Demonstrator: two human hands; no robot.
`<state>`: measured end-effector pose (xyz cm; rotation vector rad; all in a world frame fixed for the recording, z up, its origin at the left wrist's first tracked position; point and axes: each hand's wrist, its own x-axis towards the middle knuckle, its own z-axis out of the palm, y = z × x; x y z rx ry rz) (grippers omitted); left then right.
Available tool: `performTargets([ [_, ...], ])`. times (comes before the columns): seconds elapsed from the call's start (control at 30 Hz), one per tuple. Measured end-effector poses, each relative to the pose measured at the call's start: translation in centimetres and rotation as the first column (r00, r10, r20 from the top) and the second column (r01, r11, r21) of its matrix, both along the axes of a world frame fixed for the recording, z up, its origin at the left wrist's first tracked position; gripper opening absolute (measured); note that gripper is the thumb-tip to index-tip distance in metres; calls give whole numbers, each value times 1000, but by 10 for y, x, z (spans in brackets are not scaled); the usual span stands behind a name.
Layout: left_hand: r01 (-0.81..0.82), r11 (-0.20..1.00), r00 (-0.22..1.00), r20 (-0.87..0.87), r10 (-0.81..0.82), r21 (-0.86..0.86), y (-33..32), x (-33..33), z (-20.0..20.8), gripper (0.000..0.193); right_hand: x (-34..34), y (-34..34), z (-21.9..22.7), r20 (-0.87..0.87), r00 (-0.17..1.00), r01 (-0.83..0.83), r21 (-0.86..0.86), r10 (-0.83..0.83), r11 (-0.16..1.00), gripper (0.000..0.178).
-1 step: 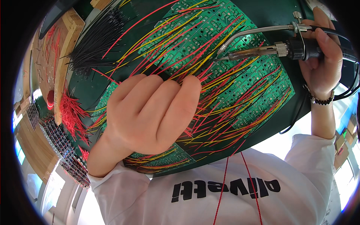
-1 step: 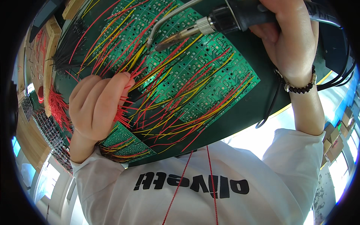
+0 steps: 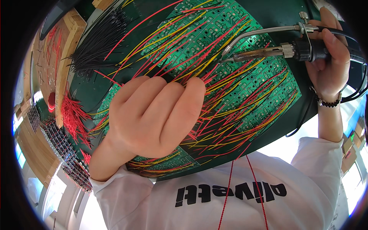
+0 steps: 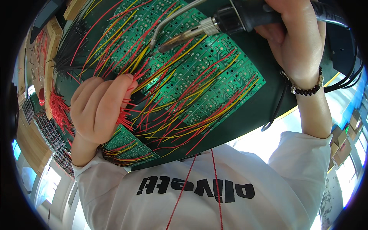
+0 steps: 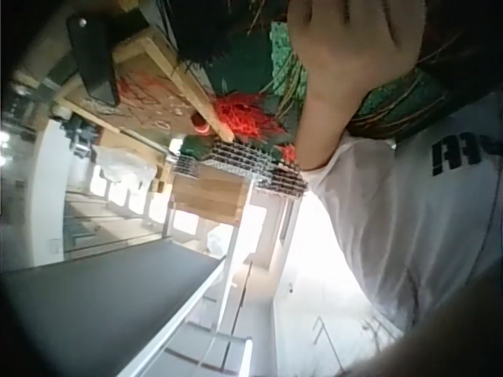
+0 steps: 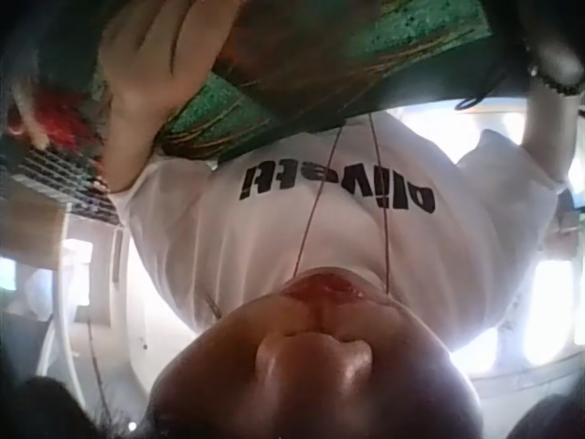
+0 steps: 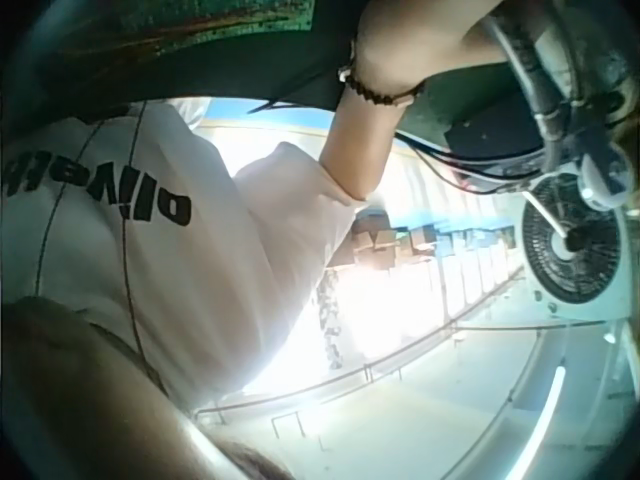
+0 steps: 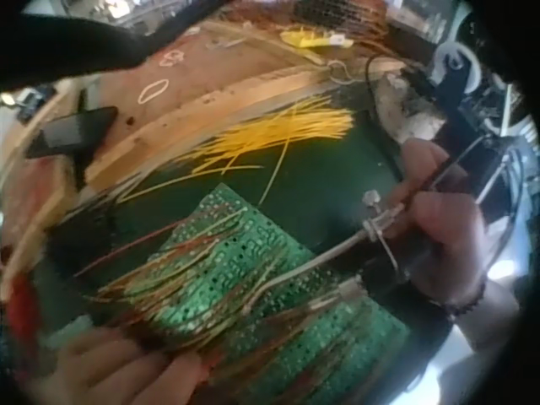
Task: The person solders wires onto circuit boards using a soldering iron, first attaching black wires and then soldering red wires into the boards.
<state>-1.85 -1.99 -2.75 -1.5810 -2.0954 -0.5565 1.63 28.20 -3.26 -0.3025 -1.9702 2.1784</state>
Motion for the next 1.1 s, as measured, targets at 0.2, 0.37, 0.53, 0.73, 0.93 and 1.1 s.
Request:
performTargets([
  [0.2,3,1000,1000,23,-3,-17,0,0,2,24,0,1,0,-4,1000,-10,-2,10,1000,45],
  [0.37,7,1000,998,58,-6,-21,1,0,2,23,1,0,0,8,1000,-4,25,4,1000,45],
  [0.53,7,1000,999,51,-6,-20,0,0,2,24,3,-1,1,14,999,51,99,-53,994,45],
  [0.73,1,1000,999,42,0,-28,0,0,2,25,1,4,0,12,994,113,28,-113,993,45],
  [0.93,-4,1000,1000,13,4,-21,0,-1,1,25,1,1,1,-12,1000,13,78,-13,997,46],
  [1.1,-43,995,991,122,55,-95,3,3,12,27,1,1,2,19,999,37,124,-40,992,48],
])
